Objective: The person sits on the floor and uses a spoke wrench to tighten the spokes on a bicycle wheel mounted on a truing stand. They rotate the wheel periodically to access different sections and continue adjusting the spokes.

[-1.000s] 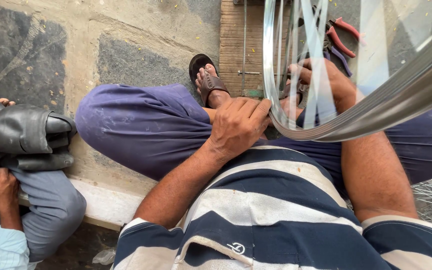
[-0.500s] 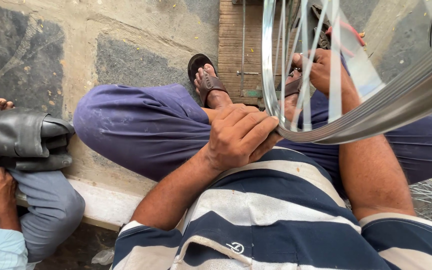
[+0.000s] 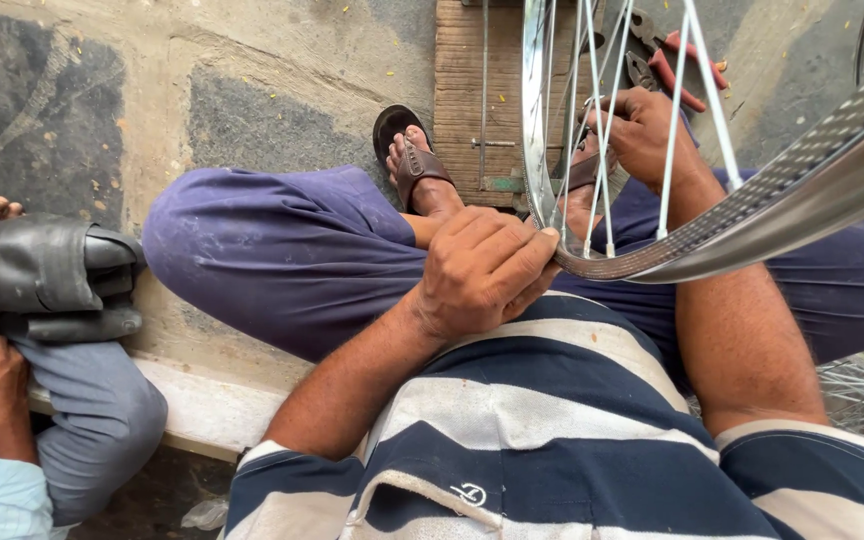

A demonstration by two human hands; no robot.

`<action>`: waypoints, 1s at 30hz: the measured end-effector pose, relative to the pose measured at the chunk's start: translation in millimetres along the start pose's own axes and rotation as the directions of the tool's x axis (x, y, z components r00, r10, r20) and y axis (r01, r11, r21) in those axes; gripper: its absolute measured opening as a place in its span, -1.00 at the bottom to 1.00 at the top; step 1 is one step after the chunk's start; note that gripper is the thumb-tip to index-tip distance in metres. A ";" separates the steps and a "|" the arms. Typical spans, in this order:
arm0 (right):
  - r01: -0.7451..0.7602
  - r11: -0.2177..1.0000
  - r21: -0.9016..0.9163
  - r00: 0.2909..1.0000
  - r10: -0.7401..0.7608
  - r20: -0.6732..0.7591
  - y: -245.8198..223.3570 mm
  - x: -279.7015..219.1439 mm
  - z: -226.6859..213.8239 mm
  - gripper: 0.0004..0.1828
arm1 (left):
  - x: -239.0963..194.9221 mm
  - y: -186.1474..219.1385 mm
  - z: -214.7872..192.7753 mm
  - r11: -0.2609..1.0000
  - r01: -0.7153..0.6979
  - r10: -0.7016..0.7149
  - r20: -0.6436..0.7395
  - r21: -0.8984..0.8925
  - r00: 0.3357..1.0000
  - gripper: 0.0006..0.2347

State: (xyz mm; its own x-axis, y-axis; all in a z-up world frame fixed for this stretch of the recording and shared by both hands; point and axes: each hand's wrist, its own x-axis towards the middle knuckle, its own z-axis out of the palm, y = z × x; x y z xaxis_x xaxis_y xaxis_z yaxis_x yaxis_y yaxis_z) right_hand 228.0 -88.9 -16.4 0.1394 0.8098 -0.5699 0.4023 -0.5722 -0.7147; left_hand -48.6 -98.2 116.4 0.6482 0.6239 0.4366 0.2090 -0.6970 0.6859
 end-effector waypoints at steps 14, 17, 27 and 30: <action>0.105 0.892 0.439 0.950 -0.221 0.221 -54.6 -42.7 11.8 -0.60 | 31.2 -141.6 76.1 0.900 0.386 -0.395 -0.006 -0.201 0.919 -0.28; 0.123 0.913 0.389 0.945 -0.228 0.236 -61.2 -47.9 11.8 -0.63 | 18.3 -154.4 92.7 0.853 0.449 -0.436 0.110 -0.266 0.893 -0.30; 0.068 0.952 0.298 0.948 -0.154 0.278 -48.8 -33.2 14.5 -0.65 | 22.6 -157.9 98.7 0.816 0.496 -0.478 0.135 -0.298 0.868 -0.31; 0.064 0.947 0.314 0.918 -0.180 0.354 -43.3 -24.8 11.7 -0.67 | 22.0 -159.1 100.5 0.834 0.465 -0.454 0.109 -0.296 0.884 -0.31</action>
State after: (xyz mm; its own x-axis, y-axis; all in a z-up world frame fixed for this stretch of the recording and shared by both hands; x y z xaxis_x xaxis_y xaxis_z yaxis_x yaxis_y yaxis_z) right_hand 196.5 -85.8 23.9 -0.2644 0.8002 -0.5383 0.1056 -0.5308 -0.8409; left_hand 6.1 -9.0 -41.7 0.5583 0.8295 0.0110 0.2593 -0.1871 0.9475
